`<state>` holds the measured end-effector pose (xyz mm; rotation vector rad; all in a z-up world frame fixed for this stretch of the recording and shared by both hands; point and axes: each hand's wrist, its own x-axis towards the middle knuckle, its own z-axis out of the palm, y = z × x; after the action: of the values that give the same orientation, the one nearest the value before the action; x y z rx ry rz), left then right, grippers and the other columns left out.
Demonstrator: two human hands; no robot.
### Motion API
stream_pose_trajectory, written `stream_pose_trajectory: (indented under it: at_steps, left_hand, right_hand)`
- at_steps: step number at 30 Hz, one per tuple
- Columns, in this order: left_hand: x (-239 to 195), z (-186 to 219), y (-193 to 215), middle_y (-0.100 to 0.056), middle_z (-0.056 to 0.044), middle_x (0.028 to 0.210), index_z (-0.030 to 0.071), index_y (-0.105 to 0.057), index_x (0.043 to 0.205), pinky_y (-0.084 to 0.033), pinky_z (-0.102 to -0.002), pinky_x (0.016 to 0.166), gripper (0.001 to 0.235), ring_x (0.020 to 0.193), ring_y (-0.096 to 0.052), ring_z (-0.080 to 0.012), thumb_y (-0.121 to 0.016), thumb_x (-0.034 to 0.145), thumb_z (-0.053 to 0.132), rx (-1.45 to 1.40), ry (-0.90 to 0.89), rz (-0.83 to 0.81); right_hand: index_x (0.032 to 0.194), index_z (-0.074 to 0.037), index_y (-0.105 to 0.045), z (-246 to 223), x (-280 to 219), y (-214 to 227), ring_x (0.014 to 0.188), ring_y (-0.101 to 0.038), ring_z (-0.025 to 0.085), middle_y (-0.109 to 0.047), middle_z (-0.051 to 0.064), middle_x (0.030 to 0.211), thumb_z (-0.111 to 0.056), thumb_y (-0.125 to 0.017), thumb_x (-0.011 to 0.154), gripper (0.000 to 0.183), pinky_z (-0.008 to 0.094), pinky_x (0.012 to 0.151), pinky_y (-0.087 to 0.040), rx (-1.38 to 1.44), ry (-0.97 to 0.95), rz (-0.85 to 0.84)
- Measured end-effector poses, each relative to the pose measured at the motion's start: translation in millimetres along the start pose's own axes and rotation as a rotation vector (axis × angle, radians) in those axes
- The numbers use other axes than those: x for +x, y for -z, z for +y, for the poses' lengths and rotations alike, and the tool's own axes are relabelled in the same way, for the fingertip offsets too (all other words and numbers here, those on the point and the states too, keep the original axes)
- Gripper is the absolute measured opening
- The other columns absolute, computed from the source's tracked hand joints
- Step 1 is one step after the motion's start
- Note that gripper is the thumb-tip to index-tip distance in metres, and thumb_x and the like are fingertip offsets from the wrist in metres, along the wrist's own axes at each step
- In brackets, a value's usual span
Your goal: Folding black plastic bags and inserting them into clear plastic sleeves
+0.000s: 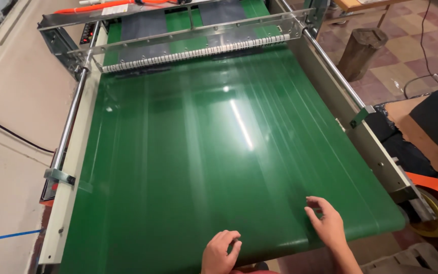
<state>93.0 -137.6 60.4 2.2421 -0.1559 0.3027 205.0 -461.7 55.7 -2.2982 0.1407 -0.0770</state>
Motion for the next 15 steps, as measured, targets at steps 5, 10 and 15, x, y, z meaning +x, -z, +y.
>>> stream_pose_trajectory:
  at_steps: [5, 10, 15]
  left_hand:
    - [4.5, 10.4, 4.3, -0.063, 0.004, 0.076, 0.018, -0.067, 0.094, -0.047, -0.032, 0.059, 0.01, 0.071, -0.059, -0.0182, -0.065, 0.084, 0.016, -0.006, -0.052, -0.005]
    - [18.4, 19.1, 3.7, -0.067, 0.001, 0.088, 0.015, -0.068, 0.099, -0.048, -0.034, 0.063, 0.013, 0.08, -0.062, -0.0185, -0.066, 0.088, 0.02, -0.003, -0.016, -0.115]
    - [34.2, 19.1, -10.4, -0.062, 0.001, 0.103, 0.016, -0.064, 0.105, -0.049, -0.04, 0.064, 0.023, 0.093, -0.057, -0.0228, -0.068, 0.085, 0.028, 0.131, -0.102, -0.168]
  right_hand:
    - [0.113, -0.019, -0.071, 3.1, 3.2, 2.7, 0.093, -0.075, 0.01, -0.079, -0.006, 0.107, -0.021, -0.071, 0.085, 0.028, 0.025, 0.081, -0.054, 0.009, 0.005, 0.004]
    - [0.118, -0.017, -0.069, 9.7, 19.6, 6.8, 0.099, -0.075, 0.014, -0.078, -0.002, 0.112, -0.024, -0.07, 0.085, 0.034, 0.029, 0.085, -0.054, 0.005, -0.023, -0.013]
    - [0.126, -0.01, -0.063, 25.7, 48.0, 9.0, 0.106, -0.07, 0.019, -0.073, 0.008, 0.115, -0.026, -0.07, 0.087, 0.043, 0.033, 0.091, -0.054, 0.049, 0.038, 0.05]
